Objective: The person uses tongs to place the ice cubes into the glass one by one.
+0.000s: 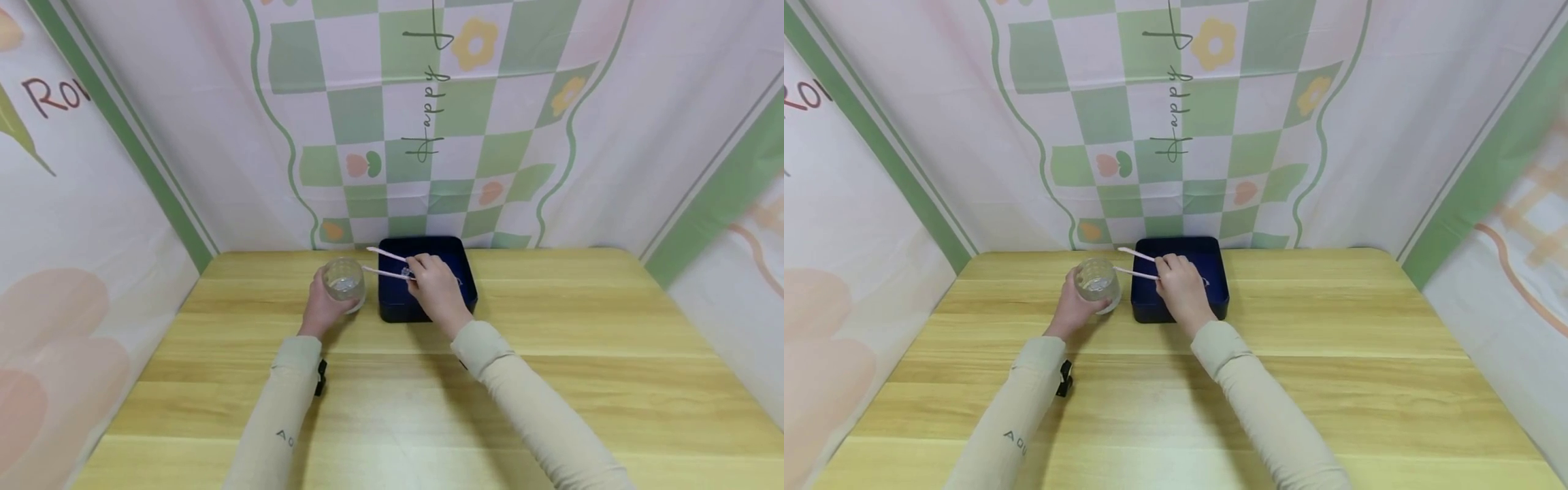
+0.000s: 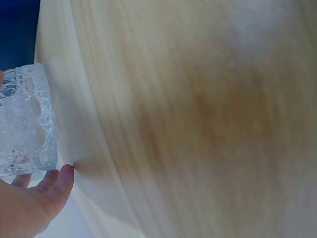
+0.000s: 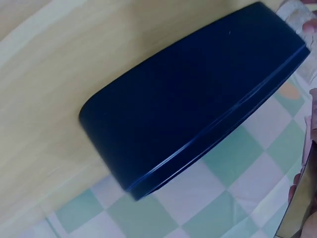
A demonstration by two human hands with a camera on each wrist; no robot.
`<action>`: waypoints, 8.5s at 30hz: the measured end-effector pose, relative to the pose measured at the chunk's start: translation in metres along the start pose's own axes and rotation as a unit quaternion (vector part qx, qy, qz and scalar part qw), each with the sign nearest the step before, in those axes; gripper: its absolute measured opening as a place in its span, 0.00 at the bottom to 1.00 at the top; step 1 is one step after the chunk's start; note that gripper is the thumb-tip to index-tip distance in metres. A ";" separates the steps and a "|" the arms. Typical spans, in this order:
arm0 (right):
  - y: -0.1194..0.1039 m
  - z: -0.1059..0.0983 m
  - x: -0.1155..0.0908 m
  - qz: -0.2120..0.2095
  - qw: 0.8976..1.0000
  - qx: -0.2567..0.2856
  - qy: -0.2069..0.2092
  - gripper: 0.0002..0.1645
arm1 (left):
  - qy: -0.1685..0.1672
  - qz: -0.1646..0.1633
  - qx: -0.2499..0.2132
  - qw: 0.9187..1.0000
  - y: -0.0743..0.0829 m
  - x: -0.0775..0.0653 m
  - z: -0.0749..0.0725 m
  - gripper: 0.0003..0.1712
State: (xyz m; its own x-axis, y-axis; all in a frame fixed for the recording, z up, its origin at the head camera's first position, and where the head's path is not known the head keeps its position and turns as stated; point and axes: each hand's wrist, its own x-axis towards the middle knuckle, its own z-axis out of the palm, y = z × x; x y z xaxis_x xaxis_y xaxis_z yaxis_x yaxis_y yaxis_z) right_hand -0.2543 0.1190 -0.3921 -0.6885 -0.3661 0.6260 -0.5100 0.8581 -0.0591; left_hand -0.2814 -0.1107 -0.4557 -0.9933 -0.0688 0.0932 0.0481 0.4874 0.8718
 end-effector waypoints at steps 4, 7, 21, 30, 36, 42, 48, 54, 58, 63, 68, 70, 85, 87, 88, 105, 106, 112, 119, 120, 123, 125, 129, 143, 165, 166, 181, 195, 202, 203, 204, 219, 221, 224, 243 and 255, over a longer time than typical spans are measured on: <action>0.011 -0.003 0.000 0.042 0.999 -0.008 -0.009 0.21 | 0.000 -0.006 0.003 1.000 0.001 -0.001 -0.001 0.57; 0.021 -0.005 -0.001 0.076 0.997 -0.015 -0.022 0.21 | -0.002 -0.010 0.004 1.000 0.001 -0.001 -0.001 0.57; 0.050 -0.002 -0.014 0.145 0.986 -0.058 -0.064 0.09 | -0.007 -0.018 0.007 1.000 0.000 -0.001 0.000 0.58; 0.055 -0.001 -0.018 0.148 0.981 -0.073 -0.102 0.05 | -0.007 -0.016 0.011 1.000 0.002 -0.002 0.000 0.57; 0.054 0.001 -0.017 0.160 0.978 -0.065 -0.115 0.04 | -0.005 -0.019 0.010 1.000 0.006 -0.004 -0.002 0.57; 0.053 0.003 -0.017 0.161 0.977 -0.074 -0.118 0.04 | -0.008 -0.023 0.005 1.000 0.006 -0.004 -0.003 0.57; 0.053 0.006 -0.017 0.169 0.975 -0.077 -0.123 0.04 | -0.011 -0.021 0.005 1.000 0.003 -0.001 -0.001 0.58; 0.054 0.008 -0.017 0.183 0.971 -0.076 -0.134 0.07 | -0.013 -0.019 0.006 1.000 0.001 0.000 0.000 0.58; 0.055 0.009 -0.017 0.190 0.967 -0.075 -0.149 0.07 | -0.014 -0.017 0.006 1.000 0.001 0.000 0.000 0.58; 0.056 0.009 -0.016 0.192 0.965 -0.074 -0.164 0.07 | -0.016 -0.024 0.013 1.000 0.002 0.000 0.000 0.58; 0.054 0.009 -0.016 0.189 0.964 -0.073 -0.170 0.06 | -0.014 -0.027 0.013 0.999 0.001 0.000 -0.001 0.58; 0.054 0.009 -0.016 0.187 0.964 -0.074 -0.172 0.07 | -0.012 -0.026 0.012 1.000 0.000 0.000 -0.001 0.58; 0.062 0.003 -0.019 0.184 0.970 -0.071 -0.143 0.10 | -0.012 -0.033 0.007 0.999 0.002 -0.001 -0.001 0.58; 0.063 0.003 -0.020 0.178 0.974 -0.064 -0.124 0.10 | -0.013 -0.034 0.009 0.999 0.003 -0.002 -0.001 0.58; 0.062 0.003 -0.020 0.173 0.976 -0.060 -0.114 0.10 | -0.013 -0.034 0.009 0.999 0.003 -0.002 -0.001 0.58; 0.042 -0.001 -0.013 0.084 0.996 0.007 0.014 0.16 | -0.007 -0.016 0.004 1.000 0.004 -0.002 -0.001 0.57; 0.040 -0.002 -0.012 0.079 0.997 0.006 0.012 0.17 | -0.007 -0.017 0.004 1.000 0.005 -0.003 -0.002 0.57; 0.026 -0.005 -0.007 0.050 0.999 0.003 0.013 0.16 | -0.005 -0.020 0.004 1.000 0.005 -0.002 -0.001 0.57; 0.012 -0.003 -0.001 0.016 1.000 0.012 0.023 0.16 | -0.004 -0.018 0.009 1.000 0.004 -0.002 -0.001 0.57; 0.010 -0.002 -0.001 0.009 1.000 0.015 0.026 0.16 | -0.004 -0.016 0.008 1.000 0.004 -0.001 -0.001 0.57; 0.003 0.000 0.001 -0.015 0.999 0.017 0.034 0.16 | -0.004 -0.014 0.004 1.000 0.004 -0.001 -0.001 0.56; -0.003 0.000 0.002 -0.031 0.999 0.016 0.039 0.16 | -0.004 -0.012 0.000 1.000 0.004 -0.001 -0.001 0.56; -0.013 0.002 0.004 -0.054 0.998 0.004 0.036 0.17 | -0.004 -0.007 -0.007 1.000 0.004 -0.002 -0.001 0.56; -0.023 0.011 0.004 -0.086 0.996 -0.021 0.028 0.16 | -0.005 -0.004 -0.009 1.000 0.003 -0.002 -0.001 0.57; -0.007 0.006 0.003 -0.037 0.999 -0.031 0.013 0.20 | -0.002 -0.014 0.007 1.000 0.003 -0.002 -0.001 0.57; -0.005 0.005 0.003 -0.028 0.999 -0.031 0.009 0.21 | -0.002 -0.015 0.006 1.000 0.003 -0.003 -0.001 0.57; 0.034 0.004 -0.005 0.137 0.988 -0.029 -0.058 0.18 | -0.011 -0.020 0.014 1.000 0.000 0.000 -0.001 0.58; 0.035 0.009 -0.005 0.132 0.976 -0.038 -0.168 0.16 | -0.013 -0.029 0.013 0.999 0.000 0.001 -0.001 0.57; 0.033 0.013 -0.006 0.122 0.978 -0.045 -0.162 0.15 | -0.014 -0.024 0.015 0.999 0.000 0.001 -0.002 0.57; 0.033 0.014 -0.007 0.120 0.979 -0.047 -0.159 0.15 | -0.013 -0.023 0.013 1.000 0.000 0.001 -0.002 0.57; 0.033 0.015 -0.007 0.118 0.979 -0.049 -0.156 0.15 | -0.013 -0.022 0.013 1.000 0.000 0.000 -0.002 0.57; 0.034 0.017 -0.008 0.136 0.973 -0.044 -0.182 0.09 | -0.011 -0.017 0.004 1.000 0.002 0.000 -0.002 0.57; 0.035 0.017 -0.008 0.137 0.972 -0.045 -0.183 0.09 | -0.010 -0.015 0.004 1.000 0.001 0.000 -0.001 0.57; 0.036 0.017 -0.008 0.135 0.973 -0.045 -0.181 0.07 | -0.010 -0.020 0.009 1.000 0.000 0.001 -0.001 0.57; 0.039 0.014 -0.011 0.126 0.975 -0.040 -0.177 0.11 | -0.018 -0.024 0.011 0.999 0.000 -0.001 -0.001 0.58; 0.041 0.011 -0.013 0.125 0.980 -0.040 -0.152 0.12 | -0.016 -0.027 0.013 0.999 0.003 -0.002 -0.002 0.58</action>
State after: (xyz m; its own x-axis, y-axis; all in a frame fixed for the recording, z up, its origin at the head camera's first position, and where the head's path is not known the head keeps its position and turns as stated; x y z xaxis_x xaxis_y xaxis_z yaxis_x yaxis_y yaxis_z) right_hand -0.2722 0.1550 -0.4113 -0.9146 -0.2217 0.3382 -0.2730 0.9555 -0.1118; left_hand -0.2788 -0.1106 -0.4521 -0.9973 -0.0676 0.0302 -0.0082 0.5055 0.8628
